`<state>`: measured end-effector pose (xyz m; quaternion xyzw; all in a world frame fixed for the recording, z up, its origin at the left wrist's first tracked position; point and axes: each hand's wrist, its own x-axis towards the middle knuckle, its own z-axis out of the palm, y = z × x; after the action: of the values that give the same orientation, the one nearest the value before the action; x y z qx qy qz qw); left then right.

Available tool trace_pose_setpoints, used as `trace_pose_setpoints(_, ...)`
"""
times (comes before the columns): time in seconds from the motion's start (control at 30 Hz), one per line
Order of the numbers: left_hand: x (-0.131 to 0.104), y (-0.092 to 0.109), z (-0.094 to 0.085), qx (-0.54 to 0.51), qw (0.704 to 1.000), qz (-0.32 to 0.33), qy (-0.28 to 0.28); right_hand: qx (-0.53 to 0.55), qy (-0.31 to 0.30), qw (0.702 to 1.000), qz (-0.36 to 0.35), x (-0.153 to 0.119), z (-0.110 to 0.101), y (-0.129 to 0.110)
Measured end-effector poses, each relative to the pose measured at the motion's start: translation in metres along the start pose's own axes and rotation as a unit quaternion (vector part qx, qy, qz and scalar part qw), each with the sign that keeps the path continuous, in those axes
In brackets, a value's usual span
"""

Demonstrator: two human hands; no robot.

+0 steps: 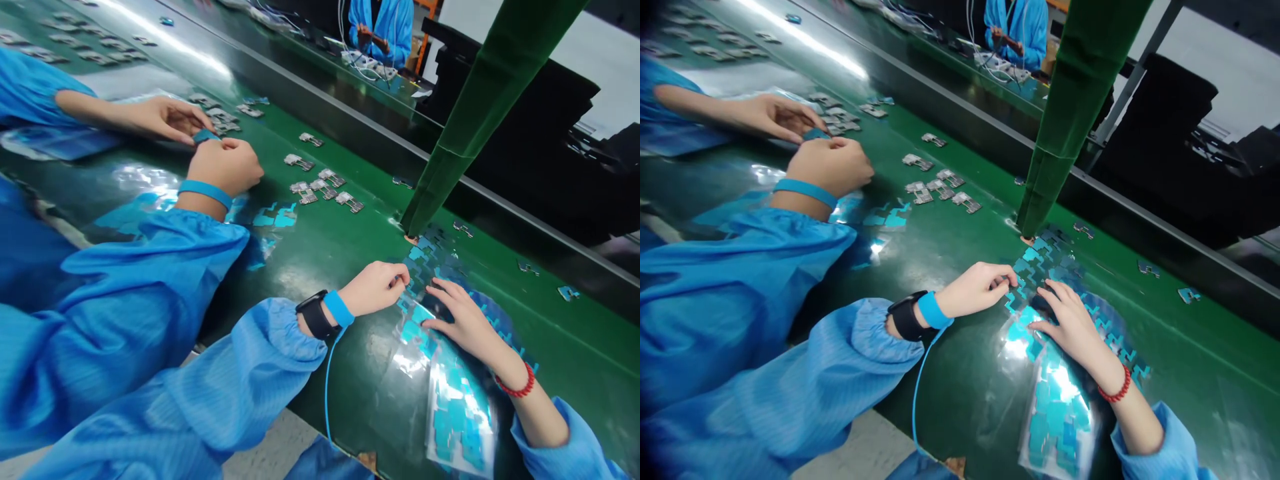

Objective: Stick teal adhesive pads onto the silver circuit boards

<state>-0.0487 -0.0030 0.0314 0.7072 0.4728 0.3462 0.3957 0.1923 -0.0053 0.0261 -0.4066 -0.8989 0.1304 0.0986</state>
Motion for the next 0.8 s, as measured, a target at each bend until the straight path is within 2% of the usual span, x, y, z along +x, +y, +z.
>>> trace_pose_setpoints(0.2,-0.002,0.006,0.011,-0.123,0.990,-0.056,-0.036,0.076,0.012,0.997,0.001,0.003,-0.017,-0.005)
trace_pose_setpoints(0.33,-0.004,0.010,0.020,-0.210,0.967,-0.102,-0.097,0.136,-0.007,0.991,-0.003,0.003,-0.026,-0.016)
trace_pose_setpoints(0.43,-0.005,0.008,0.025,-0.262,0.946,-0.141,-0.127,0.118,0.008,0.993,0.004,0.003,-0.027,-0.018)
trace_pose_setpoints(0.6,-0.006,0.009,0.027,-0.315,0.922,-0.187,-0.122,0.125,0.061,0.990,0.002,0.003,-0.028,-0.018)
trace_pose_setpoints(0.8,-0.004,0.013,0.027,-0.363,0.901,-0.221,-0.088,0.103,0.000,0.995,-0.010,-0.002,-0.022,-0.022)
